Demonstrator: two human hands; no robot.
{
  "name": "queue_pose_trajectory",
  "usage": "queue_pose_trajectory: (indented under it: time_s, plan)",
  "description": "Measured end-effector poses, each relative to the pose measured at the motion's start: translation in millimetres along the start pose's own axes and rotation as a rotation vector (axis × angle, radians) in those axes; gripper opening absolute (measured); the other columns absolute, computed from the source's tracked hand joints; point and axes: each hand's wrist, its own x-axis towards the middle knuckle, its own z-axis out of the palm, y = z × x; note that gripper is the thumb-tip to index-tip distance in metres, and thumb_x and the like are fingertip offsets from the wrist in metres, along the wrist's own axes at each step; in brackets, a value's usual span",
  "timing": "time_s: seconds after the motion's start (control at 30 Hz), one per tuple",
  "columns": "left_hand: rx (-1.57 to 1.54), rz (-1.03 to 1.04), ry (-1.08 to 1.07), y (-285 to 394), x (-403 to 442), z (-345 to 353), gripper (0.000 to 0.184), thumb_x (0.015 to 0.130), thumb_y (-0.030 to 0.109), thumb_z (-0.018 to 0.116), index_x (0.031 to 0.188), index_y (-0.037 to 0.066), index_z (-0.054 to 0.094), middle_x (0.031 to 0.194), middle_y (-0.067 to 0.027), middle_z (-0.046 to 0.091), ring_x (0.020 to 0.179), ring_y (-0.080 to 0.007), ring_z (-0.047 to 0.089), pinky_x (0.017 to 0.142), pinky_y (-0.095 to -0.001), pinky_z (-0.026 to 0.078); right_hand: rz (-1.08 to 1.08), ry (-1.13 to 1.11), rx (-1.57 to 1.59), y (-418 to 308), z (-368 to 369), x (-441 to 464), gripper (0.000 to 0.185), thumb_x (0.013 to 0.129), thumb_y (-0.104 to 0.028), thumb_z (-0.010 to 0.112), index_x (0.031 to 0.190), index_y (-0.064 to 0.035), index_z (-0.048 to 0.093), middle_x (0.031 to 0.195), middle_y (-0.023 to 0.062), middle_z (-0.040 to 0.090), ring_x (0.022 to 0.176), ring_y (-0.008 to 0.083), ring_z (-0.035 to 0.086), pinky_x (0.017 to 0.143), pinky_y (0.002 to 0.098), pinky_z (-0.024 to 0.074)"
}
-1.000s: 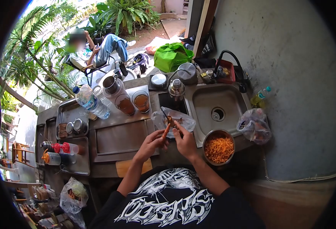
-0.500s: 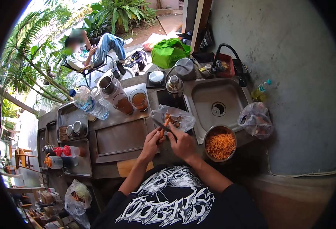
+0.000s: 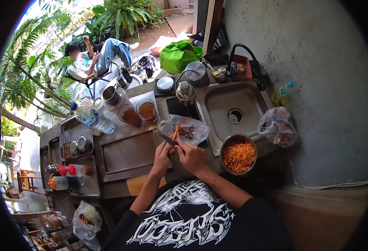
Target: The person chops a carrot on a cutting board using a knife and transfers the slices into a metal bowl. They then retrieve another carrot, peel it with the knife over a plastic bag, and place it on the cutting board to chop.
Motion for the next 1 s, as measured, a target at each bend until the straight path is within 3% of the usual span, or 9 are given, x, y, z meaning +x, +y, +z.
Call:
queue_pose_trajectory:
  time_s: [0.3,0.4,0.5,0.67,0.87,1.0]
  plan:
    - [0.165,0.059,0.089,3.7,-8.8,12.8,0.036,0.111,0.020,0.041,0.140,0.002,0.054,0.076,0.0074,0.042,0.064,-0.0025,0.037,0.055,-0.0198,0.030,0.116,0.026,-0.001,4.0,3.5,28.9,0.038,0.100,-0.032,0.058,0.128,-0.0081,0.069,0.092,0.0165,0.073,0.078,0.0401,0.070,0.067,0.0487,0.0563]
    - [0.123,0.081,0.095,4.1,-6.3,9.2,0.036,0.111,0.019,0.041,0.139,0.001,0.054,0.076,0.0071,0.043,0.065,-0.0031,0.037,0.056,-0.0202,0.031,0.063,0.022,0.077,3.2,-0.7,23.1,0.039,0.100,-0.031,0.058,0.130,-0.0081,0.068,0.095,0.0190,0.073,0.082,0.0413,0.070,0.070,0.0503,0.0561]
    - [0.045,0.061,0.024,-4.4,3.0,-4.4,0.039,0.111,0.019,0.041,0.144,0.000,0.051,0.077,0.0060,0.043,0.066,-0.0037,0.038,0.057,-0.0203,0.031,0.078,-0.058,0.059,-11.5,-0.1,5.0,0.039,0.101,-0.032,0.058,0.129,-0.0079,0.068,0.096,0.0205,0.072,0.084,0.0412,0.070,0.072,0.0510,0.0557]
    - [0.080,0.067,0.003,-9.5,-3.7,6.7,0.036,0.111,0.018,0.042,0.138,-0.001,0.054,0.079,0.0062,0.044,0.066,-0.0031,0.038,0.057,-0.0197,0.030,0.161,0.004,0.033,3.0,-1.1,13.7,0.037,0.101,-0.031,0.058,0.127,-0.0082,0.069,0.095,0.0196,0.072,0.083,0.0410,0.070,0.071,0.0502,0.0560]
    - [0.179,0.067,-0.007,-4.1,4.3,-0.2,0.042,0.112,0.021,0.039,0.146,-0.001,0.047,0.077,0.0045,0.042,0.065,-0.0047,0.035,0.057,-0.0206,0.029,0.047,0.020,0.053,-6.3,-7.8,6.5,0.036,0.102,-0.031,0.055,0.126,-0.0084,0.070,0.093,0.0201,0.072,0.083,0.0413,0.070,0.070,0.0503,0.0552]
    - [0.163,0.078,-0.038,-4.2,-6.5,12.4,0.038,0.111,0.017,0.041,0.142,-0.003,0.051,0.079,0.0058,0.044,0.066,-0.0033,0.037,0.057,-0.0209,0.030,0.164,0.026,0.068,-0.4,-11.0,18.7,0.035,0.101,-0.030,0.058,0.125,-0.0074,0.070,0.095,0.0206,0.073,0.084,0.0405,0.070,0.072,0.0488,0.0555]
